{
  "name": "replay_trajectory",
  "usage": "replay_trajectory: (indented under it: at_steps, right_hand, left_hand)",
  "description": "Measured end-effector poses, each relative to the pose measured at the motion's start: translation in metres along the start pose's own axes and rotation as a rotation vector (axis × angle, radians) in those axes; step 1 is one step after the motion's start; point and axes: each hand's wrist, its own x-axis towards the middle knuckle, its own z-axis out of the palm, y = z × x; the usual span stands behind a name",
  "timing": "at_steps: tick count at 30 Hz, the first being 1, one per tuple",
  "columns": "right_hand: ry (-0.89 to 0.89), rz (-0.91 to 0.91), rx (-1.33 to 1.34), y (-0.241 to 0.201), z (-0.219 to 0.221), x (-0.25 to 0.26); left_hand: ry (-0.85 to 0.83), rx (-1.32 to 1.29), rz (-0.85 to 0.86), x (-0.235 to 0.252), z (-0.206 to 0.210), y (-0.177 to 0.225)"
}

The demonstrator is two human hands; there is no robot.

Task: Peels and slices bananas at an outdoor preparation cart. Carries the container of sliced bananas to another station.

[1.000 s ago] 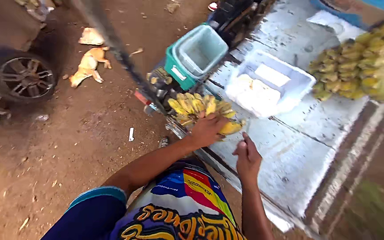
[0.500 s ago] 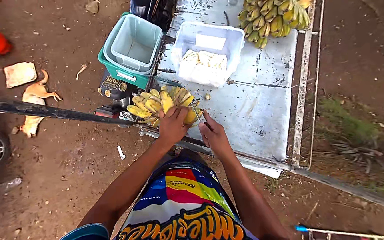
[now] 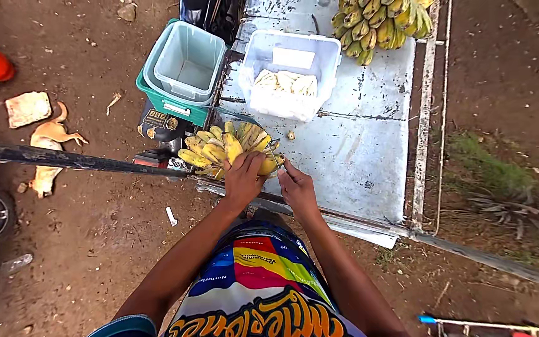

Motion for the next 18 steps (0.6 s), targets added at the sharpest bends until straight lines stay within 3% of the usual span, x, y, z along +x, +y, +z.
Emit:
replay_trajectory:
  at_steps: [3,9,18]
  right_hand:
    - [0.005,-0.009,-0.017,-0.001,0.001,-0.001]
    - [-0.043,-0.026,-0.017,-0.013,0.006,-0.008]
    - [-0.146,0.087,0.152,-0.031,0.008,0.0]
  left_hand:
    - [-0.007,-0.017,-0.02,0.0,-0.004,0.001]
    - [-0.174,-0.104,-0.152,0.011,-0.036,0.012]
    - [-0.122,-0.355,-0.135,0.02,-0.046,-0.001]
